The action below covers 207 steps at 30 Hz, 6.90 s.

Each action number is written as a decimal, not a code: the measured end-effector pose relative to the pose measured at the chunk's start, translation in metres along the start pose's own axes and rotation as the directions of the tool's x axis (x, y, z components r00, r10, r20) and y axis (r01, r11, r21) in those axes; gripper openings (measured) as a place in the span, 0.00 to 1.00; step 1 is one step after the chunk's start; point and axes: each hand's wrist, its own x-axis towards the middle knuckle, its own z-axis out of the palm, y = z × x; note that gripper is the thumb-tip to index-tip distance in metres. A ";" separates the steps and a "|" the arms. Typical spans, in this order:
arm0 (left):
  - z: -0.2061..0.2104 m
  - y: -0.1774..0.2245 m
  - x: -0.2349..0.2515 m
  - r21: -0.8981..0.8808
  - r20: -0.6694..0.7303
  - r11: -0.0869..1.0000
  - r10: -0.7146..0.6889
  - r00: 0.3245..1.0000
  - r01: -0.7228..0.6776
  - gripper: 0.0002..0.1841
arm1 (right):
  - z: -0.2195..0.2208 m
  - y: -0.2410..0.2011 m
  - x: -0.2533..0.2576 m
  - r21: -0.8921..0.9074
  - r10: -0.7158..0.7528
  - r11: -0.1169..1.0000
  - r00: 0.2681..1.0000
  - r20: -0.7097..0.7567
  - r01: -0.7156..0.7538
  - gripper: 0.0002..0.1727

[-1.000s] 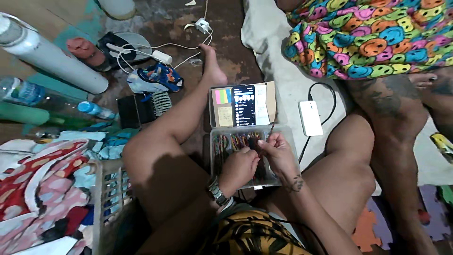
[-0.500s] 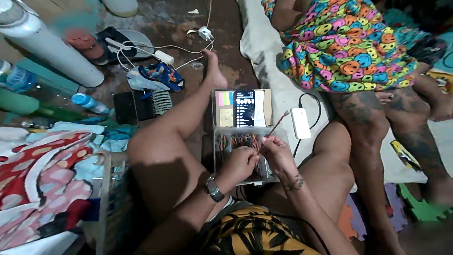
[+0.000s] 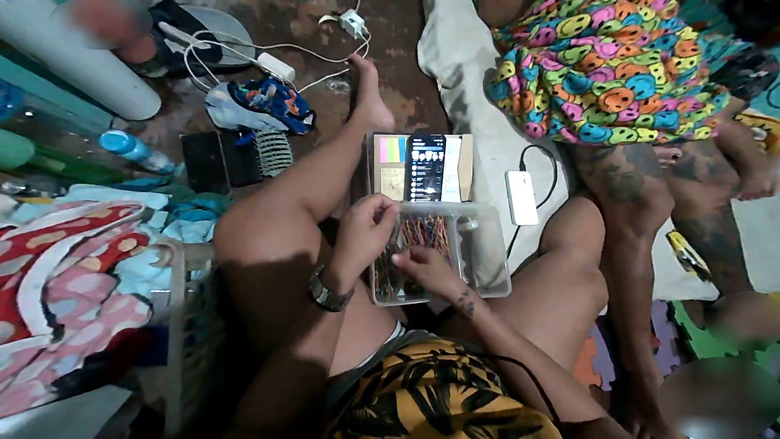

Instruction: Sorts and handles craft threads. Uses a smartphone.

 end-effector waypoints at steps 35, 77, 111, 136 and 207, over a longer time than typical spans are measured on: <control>0.041 -0.008 0.008 -0.086 0.183 0.980 -0.162 0.970 0.180 0.10 | -0.086 -0.020 0.101 -0.785 -0.662 0.575 0.695 -0.282 0.230 0.23; 0.066 -0.014 0.004 -0.107 0.389 0.951 -0.229 0.892 0.291 0.10 | -0.111 0.010 0.071 -0.576 -0.497 0.770 0.824 -0.273 0.273 0.19; 0.065 -0.009 0.006 -0.089 0.414 0.948 -0.244 0.877 0.306 0.11 | -0.129 -0.023 0.115 -0.246 -0.344 0.938 0.737 -0.582 0.243 0.38; 0.069 -0.010 0.004 -0.086 0.457 0.947 -0.239 0.857 0.310 0.11 | -0.127 -0.016 0.103 -0.636 -0.664 0.686 0.662 -0.348 0.354 0.22; 0.120 -0.034 0.019 0.509 0.554 0.856 -0.408 0.726 0.093 0.16 | -0.121 -0.024 0.105 -0.551 -0.559 0.779 0.730 -0.393 0.301 0.24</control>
